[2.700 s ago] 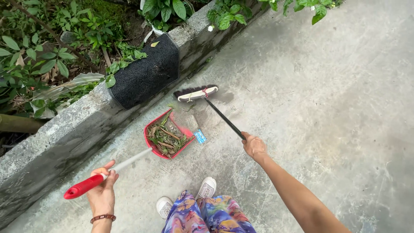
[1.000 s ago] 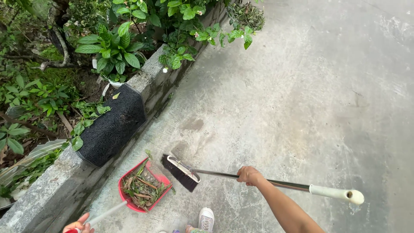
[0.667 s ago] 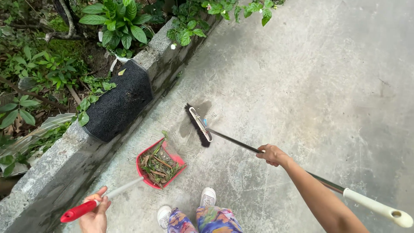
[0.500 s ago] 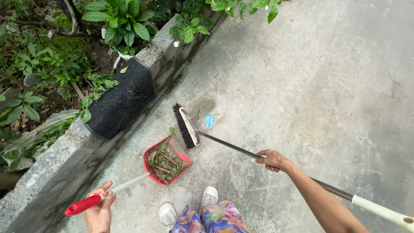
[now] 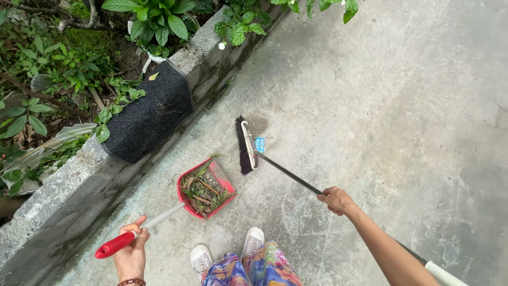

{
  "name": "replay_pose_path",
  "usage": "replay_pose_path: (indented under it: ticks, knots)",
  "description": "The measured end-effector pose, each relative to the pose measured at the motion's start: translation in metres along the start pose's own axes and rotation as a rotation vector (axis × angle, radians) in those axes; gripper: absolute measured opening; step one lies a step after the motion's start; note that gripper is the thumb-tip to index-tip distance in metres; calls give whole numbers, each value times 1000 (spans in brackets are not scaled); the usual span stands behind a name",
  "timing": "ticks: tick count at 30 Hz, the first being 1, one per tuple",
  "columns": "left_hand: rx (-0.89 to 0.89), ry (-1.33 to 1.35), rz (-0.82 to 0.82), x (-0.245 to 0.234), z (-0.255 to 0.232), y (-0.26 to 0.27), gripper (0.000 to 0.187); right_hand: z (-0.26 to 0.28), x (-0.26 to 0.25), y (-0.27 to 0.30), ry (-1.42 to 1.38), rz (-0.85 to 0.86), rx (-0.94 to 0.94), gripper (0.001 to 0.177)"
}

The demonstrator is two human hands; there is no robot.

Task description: Sweeping plant debris and leaves from an outdoor concrete path into a dustpan and onto a tarp.

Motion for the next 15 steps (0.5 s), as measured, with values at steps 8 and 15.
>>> replay_pose_path:
  ticks: [8, 15]
  knots:
    - [-4, -116, 45, 26, -23, 3, 15, 74, 16, -22, -349, 186, -92, 42]
    - [3, -222, 102, 60, -34, 1, 12, 43, 70, -120, -424, 214, 119, 47]
Point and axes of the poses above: each hand's wrist, its own y-axis away from the middle knuckle, its own x-axis out of the palm, z = x × y, the point moved 3 cm from there along -y, towards the middle knuckle, and after that the axes turned 3 degrees about x, right-handed, at the moved point
